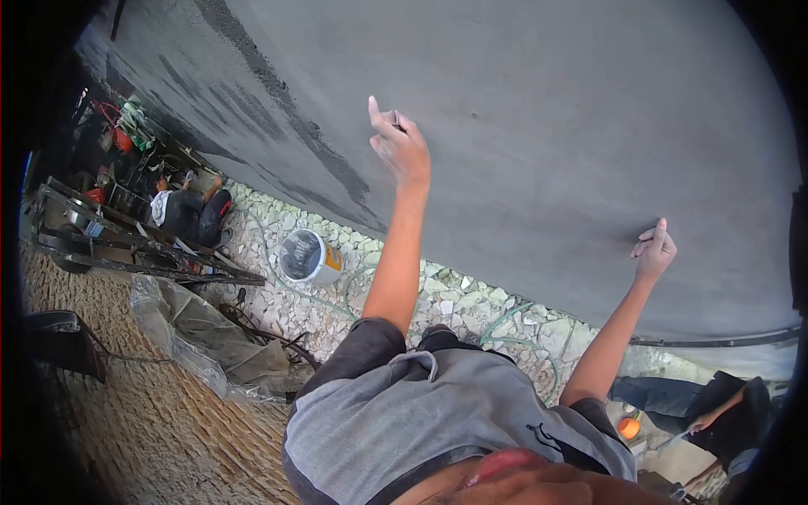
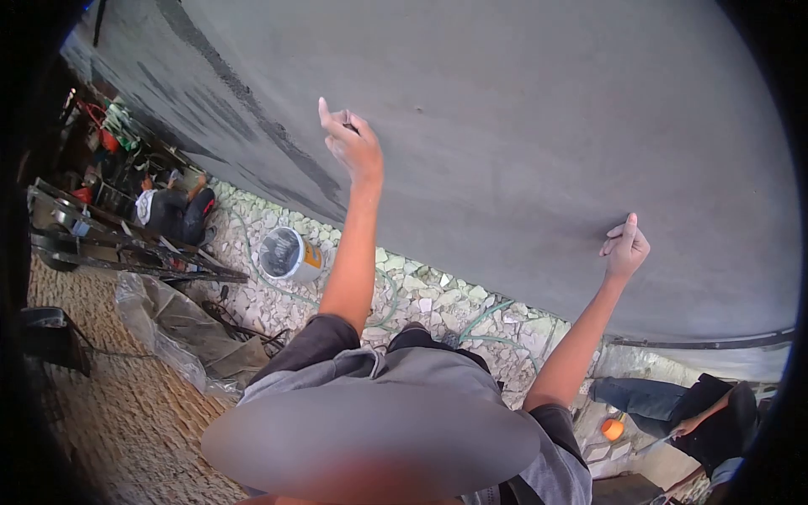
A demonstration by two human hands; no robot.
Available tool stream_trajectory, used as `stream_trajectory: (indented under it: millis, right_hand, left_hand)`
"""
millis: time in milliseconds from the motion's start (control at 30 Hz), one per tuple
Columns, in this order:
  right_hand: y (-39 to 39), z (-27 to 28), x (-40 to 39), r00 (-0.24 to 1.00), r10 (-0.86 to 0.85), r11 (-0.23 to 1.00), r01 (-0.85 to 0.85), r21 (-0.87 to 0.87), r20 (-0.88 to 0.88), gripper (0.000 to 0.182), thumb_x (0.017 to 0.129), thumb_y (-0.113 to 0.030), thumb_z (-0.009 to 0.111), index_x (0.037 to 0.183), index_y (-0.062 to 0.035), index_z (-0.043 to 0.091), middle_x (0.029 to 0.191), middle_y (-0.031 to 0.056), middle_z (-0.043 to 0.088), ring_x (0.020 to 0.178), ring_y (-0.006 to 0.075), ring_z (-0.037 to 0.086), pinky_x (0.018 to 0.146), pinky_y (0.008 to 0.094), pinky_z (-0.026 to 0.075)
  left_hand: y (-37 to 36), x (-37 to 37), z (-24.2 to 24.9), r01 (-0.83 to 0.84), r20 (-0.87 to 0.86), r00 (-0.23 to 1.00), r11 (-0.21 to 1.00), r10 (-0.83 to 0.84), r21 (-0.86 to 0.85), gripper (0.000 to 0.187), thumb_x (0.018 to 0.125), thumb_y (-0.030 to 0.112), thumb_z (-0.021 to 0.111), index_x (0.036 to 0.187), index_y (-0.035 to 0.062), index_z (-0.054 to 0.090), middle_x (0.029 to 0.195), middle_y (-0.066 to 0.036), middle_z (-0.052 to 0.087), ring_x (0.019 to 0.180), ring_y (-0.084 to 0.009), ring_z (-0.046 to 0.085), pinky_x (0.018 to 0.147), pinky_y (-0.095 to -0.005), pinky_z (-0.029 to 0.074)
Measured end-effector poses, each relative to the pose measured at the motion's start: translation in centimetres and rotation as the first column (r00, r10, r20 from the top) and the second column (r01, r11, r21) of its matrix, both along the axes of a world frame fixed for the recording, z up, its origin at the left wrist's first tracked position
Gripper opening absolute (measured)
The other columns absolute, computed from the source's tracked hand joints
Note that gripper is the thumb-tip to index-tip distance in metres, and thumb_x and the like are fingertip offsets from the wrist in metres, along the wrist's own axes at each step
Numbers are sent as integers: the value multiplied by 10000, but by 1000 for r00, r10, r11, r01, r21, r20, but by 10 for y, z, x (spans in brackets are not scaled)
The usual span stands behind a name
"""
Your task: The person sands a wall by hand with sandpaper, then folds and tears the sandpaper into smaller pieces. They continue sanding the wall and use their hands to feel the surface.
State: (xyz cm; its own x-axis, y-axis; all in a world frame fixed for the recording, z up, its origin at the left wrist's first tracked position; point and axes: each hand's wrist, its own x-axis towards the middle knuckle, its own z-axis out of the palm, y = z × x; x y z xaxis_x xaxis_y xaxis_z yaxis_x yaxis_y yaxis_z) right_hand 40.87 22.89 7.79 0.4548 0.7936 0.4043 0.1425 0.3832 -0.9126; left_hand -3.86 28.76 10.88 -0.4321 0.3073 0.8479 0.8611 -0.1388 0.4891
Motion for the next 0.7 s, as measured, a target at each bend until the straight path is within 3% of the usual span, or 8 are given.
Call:
stream_trajectory:
  millis: [100, 167, 267, 433, 567, 633, 700]
  right_hand:
    - [0, 2, 1, 1000, -2, 1000, 2, 12, -3, 603, 1021, -381, 550, 552, -3, 524, 414, 14, 390, 324, 94, 380, 324, 246, 311]
    - [-2, 2, 0, 1000, -9, 1000, 9, 6, -3, 602, 1022, -378, 548, 551, -3, 524, 414, 14, 390, 324, 95, 380, 323, 246, 311]
    - [-2, 3, 1, 1000, -7, 1000, 7, 5, -2, 600, 1023, -373, 547, 551, -3, 523, 413, 15, 391, 323, 98, 383, 322, 251, 313]
    - [-3, 4, 0, 999, -32, 999, 32, -42, -12, 585, 1025, -355, 549, 566, 9, 542, 417, 26, 414, 330, 114, 415, 326, 261, 316]
    - [-5, 4, 5, 999, 36, 999, -35, -25, 14, 569, 1026, -341, 550, 587, 21, 562, 424, 36, 444, 346, 119, 448, 347, 263, 337]
    - [-6, 5, 5, 999, 40, 999, -40, -32, 5, 554, 1025, -336, 551, 599, 18, 571, 434, 32, 455, 358, 113, 458, 360, 258, 346]
    - [-14, 0, 0, 998, 56, 998, -56, -37, -7, 540, 1025, -330, 552, 612, 16, 580, 444, 28, 467, 369, 107, 468, 373, 252, 354]
  left_hand:
    - [2, 5, -7, -51, -37, 998, 999, 51, -2, 567, 978, 37, 502, 1478, -1, 238, 890, -45, 597, 719, -237, 595, 733, -402, 389]
    - [-5, 13, -32, -67, -57, 997, 990, 60, -125, 587, 964, 37, 514, 1482, 9, 239, 913, -51, 605, 738, -235, 598, 736, -399, 390]
    - [-7, 12, -30, 20, 1, 1000, 990, -20, -142, 614, 942, 32, 530, 1484, 15, 242, 914, -53, 613, 751, -232, 607, 737, -394, 390]
    - [-8, 7, -13, 8, -28, 1000, 998, -10, -70, 626, 925, 15, 519, 1480, 1, 232, 895, -73, 595, 772, -234, 603, 747, -391, 427]
    - [-13, 18, -6, 148, 4, 989, 989, -148, 20, 595, 946, 26, 507, 1474, -5, 233, 907, -85, 586, 763, -201, 575, 723, -348, 448]
    - [-37, 33, -16, 484, 234, 834, 866, -499, 123, 536, 971, 40, 498, 1454, -14, 273, 910, -86, 594, 774, -157, 565, 700, -305, 458]
    - [-73, 57, -23, 540, 203, 822, 841, -532, 21, 412, 991, 56, 490, 1387, -19, 404, 904, -67, 603, 813, -134, 568, 720, -304, 474]
